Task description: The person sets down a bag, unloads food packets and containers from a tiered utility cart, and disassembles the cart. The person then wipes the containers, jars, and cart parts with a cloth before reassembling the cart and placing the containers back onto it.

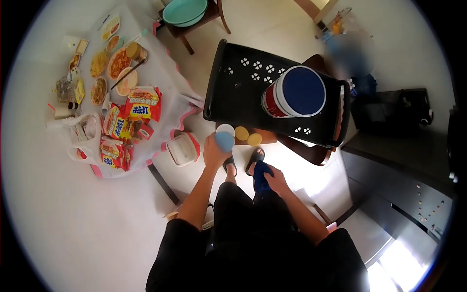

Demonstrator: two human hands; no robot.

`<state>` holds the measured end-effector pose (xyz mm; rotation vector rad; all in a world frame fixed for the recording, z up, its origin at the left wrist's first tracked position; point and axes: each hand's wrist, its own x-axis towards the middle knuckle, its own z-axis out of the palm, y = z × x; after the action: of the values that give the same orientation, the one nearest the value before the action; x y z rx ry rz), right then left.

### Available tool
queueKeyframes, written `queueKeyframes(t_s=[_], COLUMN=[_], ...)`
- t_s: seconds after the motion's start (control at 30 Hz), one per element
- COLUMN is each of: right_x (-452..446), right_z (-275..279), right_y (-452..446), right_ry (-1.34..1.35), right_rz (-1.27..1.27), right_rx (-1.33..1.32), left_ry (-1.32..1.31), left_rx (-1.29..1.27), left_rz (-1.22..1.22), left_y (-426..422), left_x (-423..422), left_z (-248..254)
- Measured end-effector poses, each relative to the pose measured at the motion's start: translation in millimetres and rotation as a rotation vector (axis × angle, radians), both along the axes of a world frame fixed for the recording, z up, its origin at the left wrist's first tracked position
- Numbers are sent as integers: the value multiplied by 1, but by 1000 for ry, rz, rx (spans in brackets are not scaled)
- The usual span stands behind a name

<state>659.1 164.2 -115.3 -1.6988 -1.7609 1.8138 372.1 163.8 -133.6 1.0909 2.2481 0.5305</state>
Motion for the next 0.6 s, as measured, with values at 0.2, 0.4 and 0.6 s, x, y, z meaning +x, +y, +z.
queueKeyframes(t_s=[0.2,0.4,0.6], right_x=[-21,-70,-71], right_z=[42,139,205], right_y=[7,26,34], right_ry=[504,753,898], right_rz=[-524,-707,-641], right_rx=[-551,-784,-517], left_ry=[-290,-780,-695], left_rx=[204,621,641], left_rz=[-84,-123,-209], left_y=[-46,-44,-44], left_x=[-5,21,24], left_z=[110,195,201])
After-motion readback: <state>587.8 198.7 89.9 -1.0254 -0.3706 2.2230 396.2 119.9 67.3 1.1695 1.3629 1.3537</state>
